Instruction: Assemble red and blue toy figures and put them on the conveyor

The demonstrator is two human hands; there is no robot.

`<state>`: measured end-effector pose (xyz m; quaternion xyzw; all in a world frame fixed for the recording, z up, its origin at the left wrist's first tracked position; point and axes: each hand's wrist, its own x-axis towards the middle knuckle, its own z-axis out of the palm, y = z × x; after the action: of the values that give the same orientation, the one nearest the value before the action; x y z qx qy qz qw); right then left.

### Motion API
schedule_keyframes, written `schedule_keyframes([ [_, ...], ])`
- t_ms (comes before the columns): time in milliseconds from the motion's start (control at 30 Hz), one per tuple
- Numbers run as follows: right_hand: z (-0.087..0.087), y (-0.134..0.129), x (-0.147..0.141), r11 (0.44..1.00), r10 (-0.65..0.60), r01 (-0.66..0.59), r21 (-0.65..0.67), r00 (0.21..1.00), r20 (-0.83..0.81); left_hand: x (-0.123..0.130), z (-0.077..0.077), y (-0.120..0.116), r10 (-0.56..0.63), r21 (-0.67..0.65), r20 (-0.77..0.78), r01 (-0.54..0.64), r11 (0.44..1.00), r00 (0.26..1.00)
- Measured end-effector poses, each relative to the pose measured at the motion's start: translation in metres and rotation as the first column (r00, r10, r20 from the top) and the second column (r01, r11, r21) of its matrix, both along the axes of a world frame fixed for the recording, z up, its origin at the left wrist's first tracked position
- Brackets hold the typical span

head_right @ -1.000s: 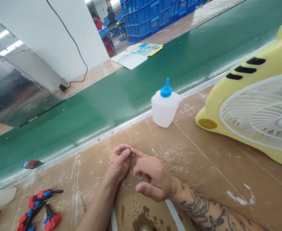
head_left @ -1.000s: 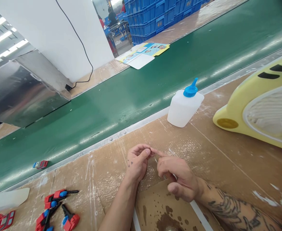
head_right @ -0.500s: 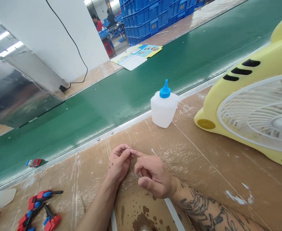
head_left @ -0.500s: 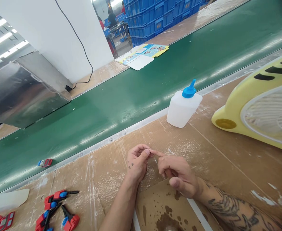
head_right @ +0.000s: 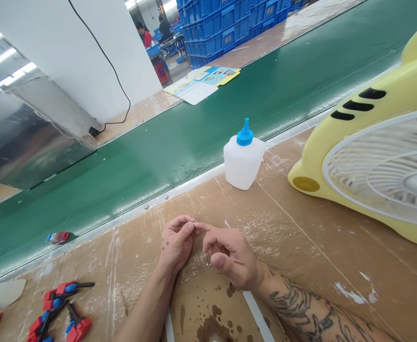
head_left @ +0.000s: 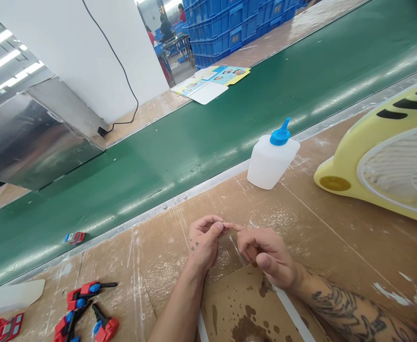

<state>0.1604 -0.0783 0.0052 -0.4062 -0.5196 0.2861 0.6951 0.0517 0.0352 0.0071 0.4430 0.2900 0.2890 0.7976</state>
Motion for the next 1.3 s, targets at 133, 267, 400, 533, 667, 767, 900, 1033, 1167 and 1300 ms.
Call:
schedule_keyframes([
  [133, 0.0003, 0.0002, 0.0000, 1.000, 0.002, -0.002, 0.005, 1.000, 0.014, 0.0002, -0.0016, -0.0005, 0.020, -0.023, 0.001, -0.020, 1.000, 1.000],
  [267, 0.0034, 0.0004, -0.0004, 1.000, -0.004, 0.004, 0.022, 1.000, 0.029, -0.0002, -0.0004, -0.0004, 0.019, -0.041, 0.001, -0.019, 0.999, 1.000],
  [400, 0.0061, 0.0003, 0.0000, 0.999, -0.018, 0.015, 0.049, 0.998, 0.065, 0.0005, 0.0030, 0.0001, 0.019, -0.043, 0.015, -0.019, 0.999, 1.000],
  [533, 0.0040, 0.0003, 0.0005, 0.999, -0.024, 0.020, 0.048, 0.997, 0.072, 0.0014, 0.0045, -0.0003, 0.025, -0.049, 0.041, -0.023, 0.999, 0.999],
  [667, 0.0029, 0.0003, -0.0003, 0.999, -0.013, 0.009, 0.050, 0.997, 0.079, 0.0011, 0.0030, -0.0002, 0.029, -0.049, 0.028, -0.028, 0.998, 0.999],
  [767, 0.0031, 0.0001, -0.0009, 0.999, -0.005, 0.001, 0.043, 0.996, 0.088, 0.0008, 0.0019, 0.0006, 0.026, -0.046, 0.027, -0.025, 0.999, 0.999],
  [900, 0.0017, -0.0003, -0.0007, 0.999, 0.007, -0.010, 0.044, 0.997, 0.079, 0.0006, 0.0016, 0.0012, 0.017, -0.043, 0.027, -0.015, 0.999, 1.000],
  [1033, 0.0011, -0.0003, -0.0005, 0.999, 0.018, -0.021, 0.040, 0.997, 0.073, -0.0002, 0.0008, 0.0011, 0.010, -0.033, 0.028, -0.009, 0.999, 1.000],
  [1167, 0.0020, 0.0002, -0.0008, 0.999, 0.022, -0.024, 0.039, 0.998, 0.061, -0.0011, -0.0019, 0.0013, -0.001, -0.021, 0.038, 0.002, 1.000, 0.999],
  [1300, 0.0014, 0.0004, -0.0009, 0.999, 0.034, -0.035, 0.023, 0.998, 0.048, -0.0016, -0.0036, 0.0013, -0.008, 0.008, 0.030, 0.008, 1.000, 1.000],
])
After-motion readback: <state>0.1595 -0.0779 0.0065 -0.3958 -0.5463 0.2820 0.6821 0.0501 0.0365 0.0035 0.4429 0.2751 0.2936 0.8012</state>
